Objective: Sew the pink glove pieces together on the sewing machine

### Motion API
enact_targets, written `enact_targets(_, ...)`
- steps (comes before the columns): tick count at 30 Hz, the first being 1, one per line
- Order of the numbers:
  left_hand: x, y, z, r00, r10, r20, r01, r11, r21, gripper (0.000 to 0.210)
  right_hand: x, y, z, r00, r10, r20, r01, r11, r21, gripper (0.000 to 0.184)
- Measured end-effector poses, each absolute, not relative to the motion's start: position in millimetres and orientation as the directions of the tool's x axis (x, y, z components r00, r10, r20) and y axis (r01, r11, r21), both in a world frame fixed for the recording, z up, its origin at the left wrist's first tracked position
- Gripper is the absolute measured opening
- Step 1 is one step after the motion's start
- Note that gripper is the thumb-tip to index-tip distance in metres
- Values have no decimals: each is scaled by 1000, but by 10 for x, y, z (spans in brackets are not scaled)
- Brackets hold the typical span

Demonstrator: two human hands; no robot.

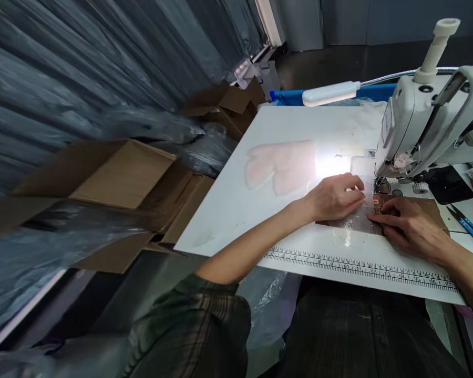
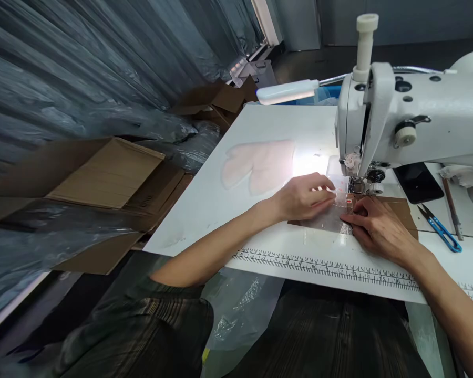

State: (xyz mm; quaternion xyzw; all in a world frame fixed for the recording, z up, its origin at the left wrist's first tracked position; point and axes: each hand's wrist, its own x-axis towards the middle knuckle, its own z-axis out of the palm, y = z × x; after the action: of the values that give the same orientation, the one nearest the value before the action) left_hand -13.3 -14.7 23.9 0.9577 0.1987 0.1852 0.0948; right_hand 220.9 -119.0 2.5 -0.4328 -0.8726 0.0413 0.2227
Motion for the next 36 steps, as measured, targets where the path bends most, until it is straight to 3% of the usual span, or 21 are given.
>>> enact_targets(2, -32, -110, 236, 941, 229, 248, 197, -969, 147, 35, 2205, -1187, 35, -527, 780, 337, 740, 616, -271, 32)
enact_targets(5, 51, -47, 227, 979, 121, 164, 109, -991, 78, 30, 2201, -1182, 46, -531, 781, 329, 732, 618, -286, 33)
enact_targets(14, 69, -23, 201, 958, 274, 84, 280, -958, -67, 52, 2220, -1143, 3, -458, 811, 365, 758, 570, -315, 32)
enact_targets(26, 31, -8, 135, 920, 380, 97, 372, -924, 95, 53, 2202, -1148, -16, -408, 838, 361, 805, 517, -290, 33)
enact_targets(36, 20, -11, 119, 926, 362, 106, 352, -930, 104, 54, 2208, -1157, -42, -386, 858, 339, 806, 492, -329, 33)
